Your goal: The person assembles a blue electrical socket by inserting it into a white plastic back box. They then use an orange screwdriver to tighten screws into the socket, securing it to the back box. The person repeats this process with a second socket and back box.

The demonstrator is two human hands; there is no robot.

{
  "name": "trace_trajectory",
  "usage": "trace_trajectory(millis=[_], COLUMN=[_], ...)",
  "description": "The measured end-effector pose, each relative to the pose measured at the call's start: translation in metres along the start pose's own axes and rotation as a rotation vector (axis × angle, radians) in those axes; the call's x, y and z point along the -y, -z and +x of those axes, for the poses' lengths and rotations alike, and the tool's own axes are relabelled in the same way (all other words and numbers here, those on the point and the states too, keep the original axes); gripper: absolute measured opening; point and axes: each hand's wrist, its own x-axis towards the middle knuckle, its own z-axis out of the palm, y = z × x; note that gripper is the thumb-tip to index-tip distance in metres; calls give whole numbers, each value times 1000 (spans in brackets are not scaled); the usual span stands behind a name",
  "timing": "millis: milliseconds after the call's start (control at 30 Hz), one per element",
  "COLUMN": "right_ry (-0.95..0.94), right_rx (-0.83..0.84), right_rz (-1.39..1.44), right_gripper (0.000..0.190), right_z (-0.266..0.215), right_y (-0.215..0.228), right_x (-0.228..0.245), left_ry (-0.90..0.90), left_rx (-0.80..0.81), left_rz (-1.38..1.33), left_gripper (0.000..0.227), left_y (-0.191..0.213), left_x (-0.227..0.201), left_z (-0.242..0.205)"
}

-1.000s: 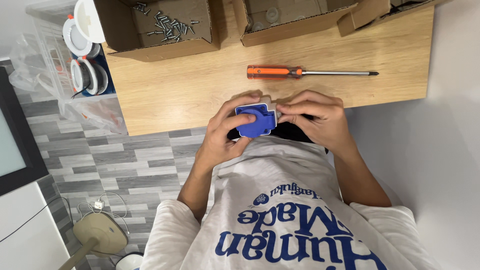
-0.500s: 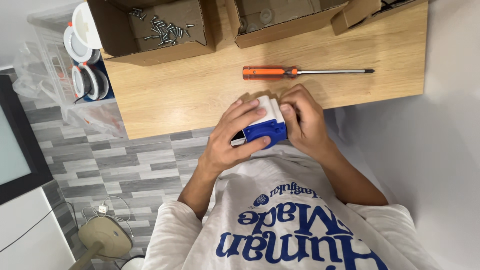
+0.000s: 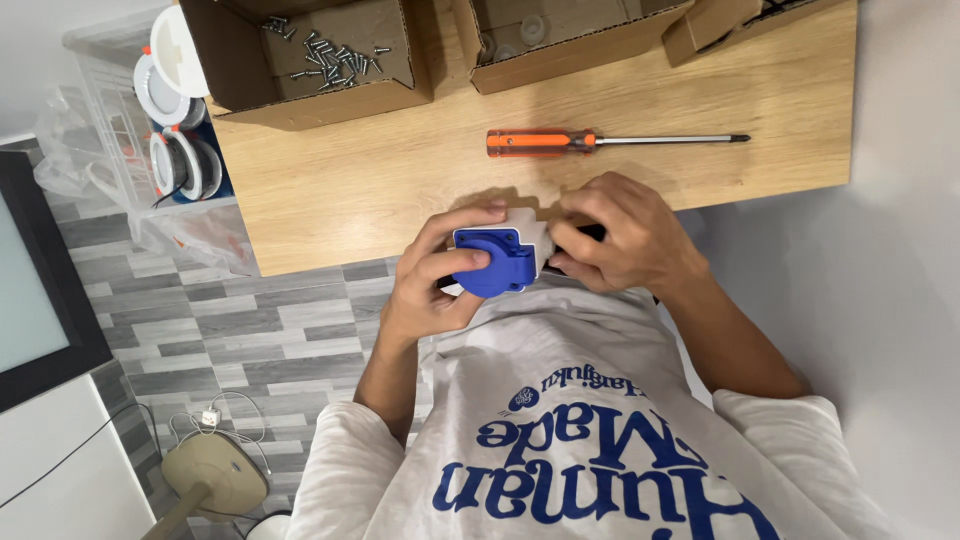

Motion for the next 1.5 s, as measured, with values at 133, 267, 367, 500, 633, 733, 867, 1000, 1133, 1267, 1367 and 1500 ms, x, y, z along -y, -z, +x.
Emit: trace_trajectory(millis=[133, 267, 367, 500, 633, 733, 867, 1000, 1133, 1267, 1367, 1500], right_ry=[-41, -199, -350, -513, -630, -556, -384, -200, -191, -176, -140, -553], right_rx=[8, -33, -146, -216, -152, -41, 10, 177, 244, 260, 320, 399], right_rz=[79, 190, 244, 300, 364, 281, 54, -173, -242, -214, -290, -8], right_gripper=[30, 36, 45, 46, 44, 39, 15, 43, 33, 36, 32, 51], right_z=[-2, -11, -22, -9, -11, 24, 22, 32, 42, 51, 81, 95], right_y=[-7, -25, -39, -39, -35, -16, 6, 12, 11, 26, 57, 98], right_x=[1, 13, 22, 38, 39, 29, 1, -24, -28, -32, -21, 0], left_ry=[-29, -68, -105, -179, -195, -134, -39, 120, 211, 223, 303, 298], left_rx=[5, 8, 16, 13, 20, 52, 5, 7, 1, -10, 144, 164], left_rz=[0, 40, 98, 210, 307, 359, 315, 202, 215, 223, 200, 204], left_gripper=[32, 27, 13, 9, 12, 16, 27, 40, 42, 42, 35, 40], left_y=[-2, -5, -8, -11, -8, -3, -1, 1, 3, 6, 14, 18], left_x=[1, 0, 5, 9, 10, 7, 11, 16, 17, 8, -2, -3], left_z=[3, 4, -4, -11, -10, 1, 0, -6, -12, -5, 1, 4])
